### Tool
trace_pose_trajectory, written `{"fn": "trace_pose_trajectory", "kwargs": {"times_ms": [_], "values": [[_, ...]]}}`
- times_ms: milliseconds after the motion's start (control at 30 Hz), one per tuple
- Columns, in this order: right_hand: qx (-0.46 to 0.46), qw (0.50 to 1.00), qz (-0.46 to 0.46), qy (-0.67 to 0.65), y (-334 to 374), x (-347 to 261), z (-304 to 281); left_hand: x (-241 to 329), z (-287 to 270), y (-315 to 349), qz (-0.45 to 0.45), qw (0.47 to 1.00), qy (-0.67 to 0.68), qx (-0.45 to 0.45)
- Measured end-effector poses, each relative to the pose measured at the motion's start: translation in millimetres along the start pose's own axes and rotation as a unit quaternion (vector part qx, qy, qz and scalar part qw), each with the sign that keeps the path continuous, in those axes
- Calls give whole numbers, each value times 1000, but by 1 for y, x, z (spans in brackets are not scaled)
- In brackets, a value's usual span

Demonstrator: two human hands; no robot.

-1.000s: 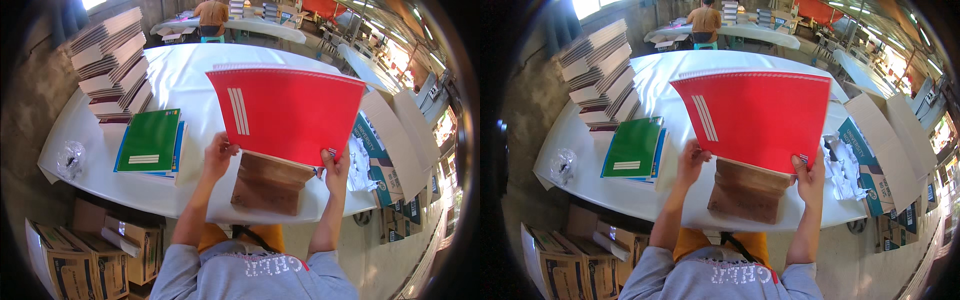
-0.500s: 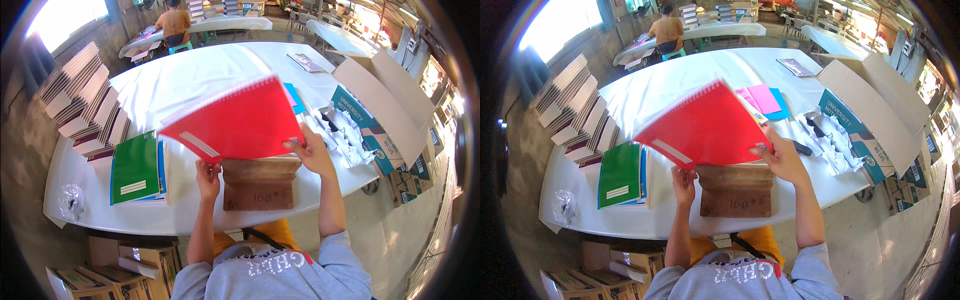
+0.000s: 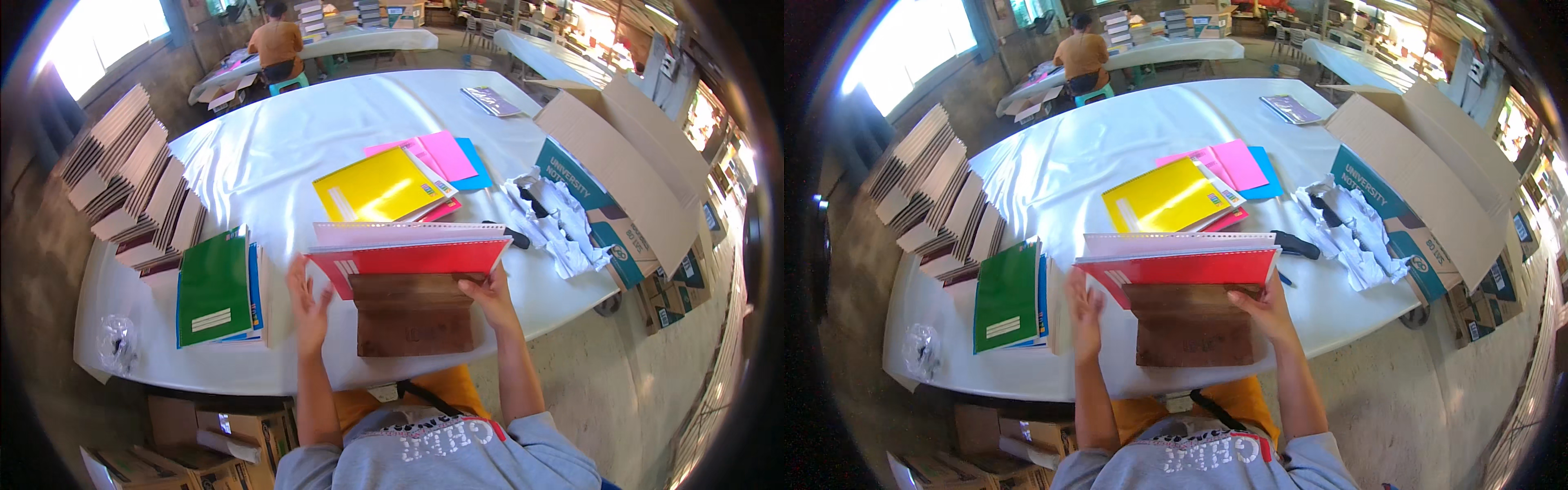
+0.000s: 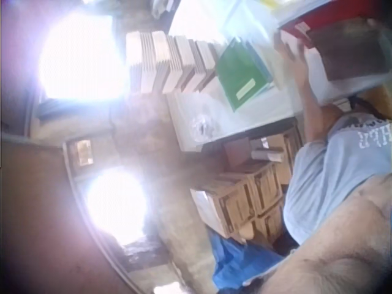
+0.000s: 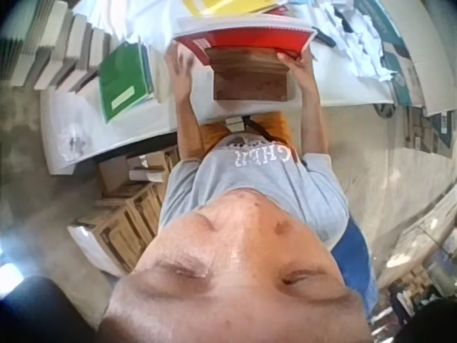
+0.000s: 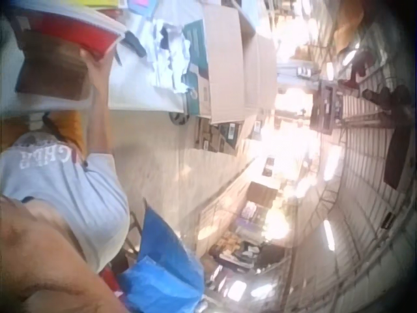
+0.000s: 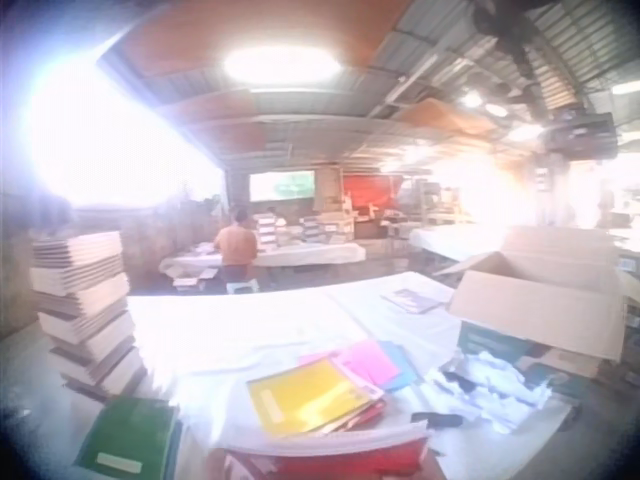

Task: The person picks up several notebooks one at a time, flipping through the pages and checking the covers. They use a small piece of dark material to rub or wipe the surfaces and corners of the notebooks.

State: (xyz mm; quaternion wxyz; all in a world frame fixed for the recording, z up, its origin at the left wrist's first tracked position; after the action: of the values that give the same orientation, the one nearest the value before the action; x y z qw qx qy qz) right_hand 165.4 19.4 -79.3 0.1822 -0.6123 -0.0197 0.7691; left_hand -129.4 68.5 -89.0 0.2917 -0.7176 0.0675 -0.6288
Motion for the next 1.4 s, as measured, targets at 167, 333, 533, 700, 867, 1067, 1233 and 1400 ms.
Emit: {"fn": "trace_pose_trajectory", "kwargs": {"times_ms": [167, 333, 533, 700, 867, 1067, 1233, 1400], "values": [[-59, 998, 28, 9, 3, 6, -13, 52, 42, -45, -136, 982, 132, -14], [162, 848, -400, 309, 1, -102, 6, 38, 49, -51, -101, 979, 155, 88], [-86, 663, -338, 662, -23, -90, 27, 56, 56, -52, -125, 980, 147, 53], [-35, 797, -311, 516, -16, -78, 4, 47, 54, -51, -103, 976, 191, 16], [26, 967, -224, 121, -32, -51, -30, 32, 44, -52, -76, 927, 359, -70], [19, 997, -45, -67, -30, -31, 3, 32, 28, -47, -115, 923, 312, -194], [22, 998, -22, 46, -23, -8, 5, 12, 44, -36, -170, 945, 210, -183], [31, 999, 24, 26, -15, 7, -3, -8, 55, -18, -170, 950, 249, -84]]}}
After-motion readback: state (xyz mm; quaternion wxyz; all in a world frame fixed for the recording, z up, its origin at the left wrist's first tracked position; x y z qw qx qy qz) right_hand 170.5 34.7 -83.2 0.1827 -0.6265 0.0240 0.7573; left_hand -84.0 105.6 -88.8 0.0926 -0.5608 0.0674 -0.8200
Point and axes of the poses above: each hand's wrist, its own y-axis away from the middle knuckle, its own z-axis out of the palm, x = y × z, the point moved 3 cm from there along -y, towards the middle knuckle, and after that the axes turned 5 degrees about x, right-handed, at the moved point
